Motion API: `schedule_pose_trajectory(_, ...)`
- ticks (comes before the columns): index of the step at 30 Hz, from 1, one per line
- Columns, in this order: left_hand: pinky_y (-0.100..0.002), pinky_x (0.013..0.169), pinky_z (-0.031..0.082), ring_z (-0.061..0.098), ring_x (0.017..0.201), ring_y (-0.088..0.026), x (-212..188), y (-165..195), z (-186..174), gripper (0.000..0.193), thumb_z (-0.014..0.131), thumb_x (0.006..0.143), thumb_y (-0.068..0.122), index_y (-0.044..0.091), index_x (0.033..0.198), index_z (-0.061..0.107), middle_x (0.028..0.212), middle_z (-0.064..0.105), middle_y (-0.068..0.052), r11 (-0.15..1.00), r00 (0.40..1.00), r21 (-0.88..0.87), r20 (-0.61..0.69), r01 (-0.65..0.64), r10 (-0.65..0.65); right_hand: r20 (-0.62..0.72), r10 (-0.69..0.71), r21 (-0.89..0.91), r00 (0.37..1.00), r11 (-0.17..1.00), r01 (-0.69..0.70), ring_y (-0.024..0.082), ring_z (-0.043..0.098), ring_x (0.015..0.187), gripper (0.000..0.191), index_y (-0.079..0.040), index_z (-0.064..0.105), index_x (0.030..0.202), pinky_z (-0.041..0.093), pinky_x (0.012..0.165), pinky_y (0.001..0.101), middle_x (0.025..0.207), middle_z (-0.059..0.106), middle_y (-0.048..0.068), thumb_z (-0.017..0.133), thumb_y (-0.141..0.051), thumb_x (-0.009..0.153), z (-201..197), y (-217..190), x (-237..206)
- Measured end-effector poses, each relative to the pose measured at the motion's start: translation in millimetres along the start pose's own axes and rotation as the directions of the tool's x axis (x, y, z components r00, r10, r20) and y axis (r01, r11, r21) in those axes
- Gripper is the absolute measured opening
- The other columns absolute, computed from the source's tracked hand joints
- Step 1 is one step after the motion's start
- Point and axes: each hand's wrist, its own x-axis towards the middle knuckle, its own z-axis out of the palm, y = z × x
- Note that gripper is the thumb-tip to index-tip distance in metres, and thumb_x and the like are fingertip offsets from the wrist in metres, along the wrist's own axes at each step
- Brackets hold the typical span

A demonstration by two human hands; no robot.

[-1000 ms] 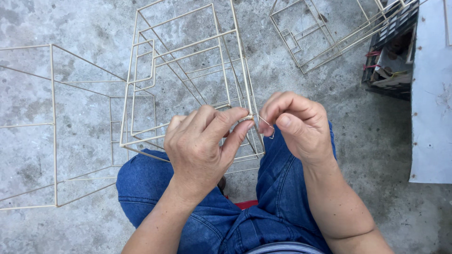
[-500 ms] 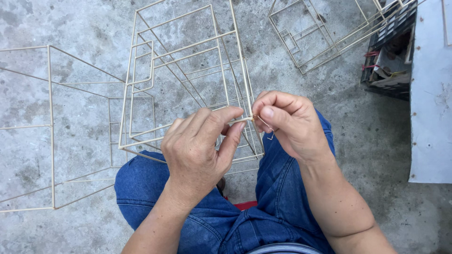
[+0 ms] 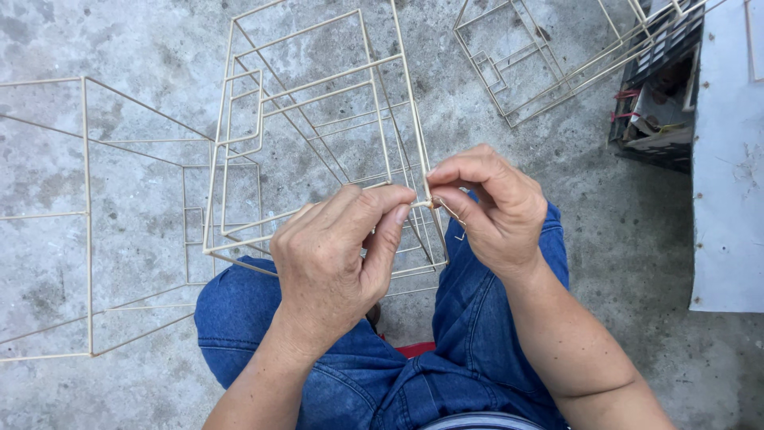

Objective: The person sits on a low stool and assembles rectangular wire frame structures, twisting small wire ties by hand to fasten the joints of a frame. They turn the frame to reach different edges, then set the finished frame on the concrete floor with other completed frames and pick up another.

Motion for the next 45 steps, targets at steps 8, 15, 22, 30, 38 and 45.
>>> schedule_pose_trajectory(8, -0.029, 0.055, 0.045, 0.060, 0.056, -0.011, -2, -2, 1, 0.005, 0.074, 0.098, 0.015, 0.016, 0.103, 0.074, 0.076, 0.068, 0.003, 0.999, 0.999, -0.033, 0.026, 0.036, -0.035, 0.248, 0.022, -0.004, 0.969, 1.000, -0.022, 0.015, 0.076, 0.086, 0.011, 0.002, 0.073, 0.106, 0.063, 0.074, 0.0245, 0.100, 0.075, 0.011, 0.074, 0.000, 0.096, -24, -24, 37)
schedule_pose_trajectory(15, -0.030, 0.058, 0.046, 0.062, 0.059, -0.012, 0, 1, 2, 0.004, 0.075, 0.098, 0.016, 0.016, 0.102, 0.074, 0.078, 0.069, 0.003, 0.999, 0.999, -0.037, 0.020, 0.028, -0.028, 0.508, -0.040, -0.369, 0.860, 0.892, 0.260, 0.018, 0.074, 0.083, 0.012, -0.001, 0.074, 0.101, 0.058, 0.071, 0.0272, 0.094, 0.074, 0.007, 0.078, -0.004, 0.090, -41, -57, 60)
schedule_pose_trajectory(22, -0.032, 0.059, 0.043, 0.061, 0.061, -0.014, 0, 3, -2, 0.007, 0.077, 0.094, 0.019, 0.017, 0.101, 0.075, 0.077, 0.066, 0.003, 1.000, 0.999, -0.007, 0.046, 0.010, -0.009, 0.309, 0.322, 0.123, 0.895, 0.919, -0.374, 0.011, 0.074, 0.088, 0.015, 0.001, 0.070, 0.114, 0.062, 0.077, 0.0258, 0.096, 0.075, 0.005, 0.067, -0.004, 0.100, -32, -29, 34)
schedule_pose_trajectory(30, -0.034, 0.059, 0.041, 0.062, 0.066, -0.016, -2, -2, 1, 0.009, 0.076, 0.096, 0.021, 0.019, 0.105, 0.075, 0.082, 0.066, 0.003, 1.000, 0.999, 0.015, 0.044, 0.000, 0.000, 0.231, 0.330, -0.084, 0.915, 0.944, -0.319, 0.010, 0.075, 0.089, 0.015, 0.002, 0.073, 0.104, 0.061, 0.081, 0.0241, 0.097, 0.076, 0.006, 0.070, 0.005, 0.090, -39, -32, 9)
schedule_pose_trajectory(38, -0.035, 0.056, 0.041, 0.057, 0.058, -0.019, 0, 1, -1, 0.015, 0.076, 0.095, 0.021, 0.020, 0.110, 0.078, 0.072, 0.059, 0.000, 0.999, 0.997, 0.006, 0.068, 0.044, -0.044, 0.425, 0.368, 0.182, 0.827, 0.861, -0.476, 0.010, 0.069, 0.090, 0.009, 0.001, 0.070, 0.103, 0.056, 0.080, 0.0244, 0.096, 0.072, 0.005, 0.069, -0.006, 0.098, -18, 10, 19)
schedule_pose_trajectory(45, -0.034, 0.050, 0.042, 0.059, 0.052, -0.017, 1, 6, 0, 0.012, 0.072, 0.095, 0.023, 0.021, 0.104, 0.079, 0.070, 0.063, 0.002, 0.993, 0.973, -0.011, 0.201, 0.115, -0.110, 0.746, 0.246, 0.491, 0.619, 0.426, -0.760, 0.015, 0.069, 0.086, 0.021, 0.004, 0.074, 0.104, 0.057, 0.080, 0.0285, 0.095, 0.073, 0.009, 0.077, -0.016, 0.097, -20, 58, 9)
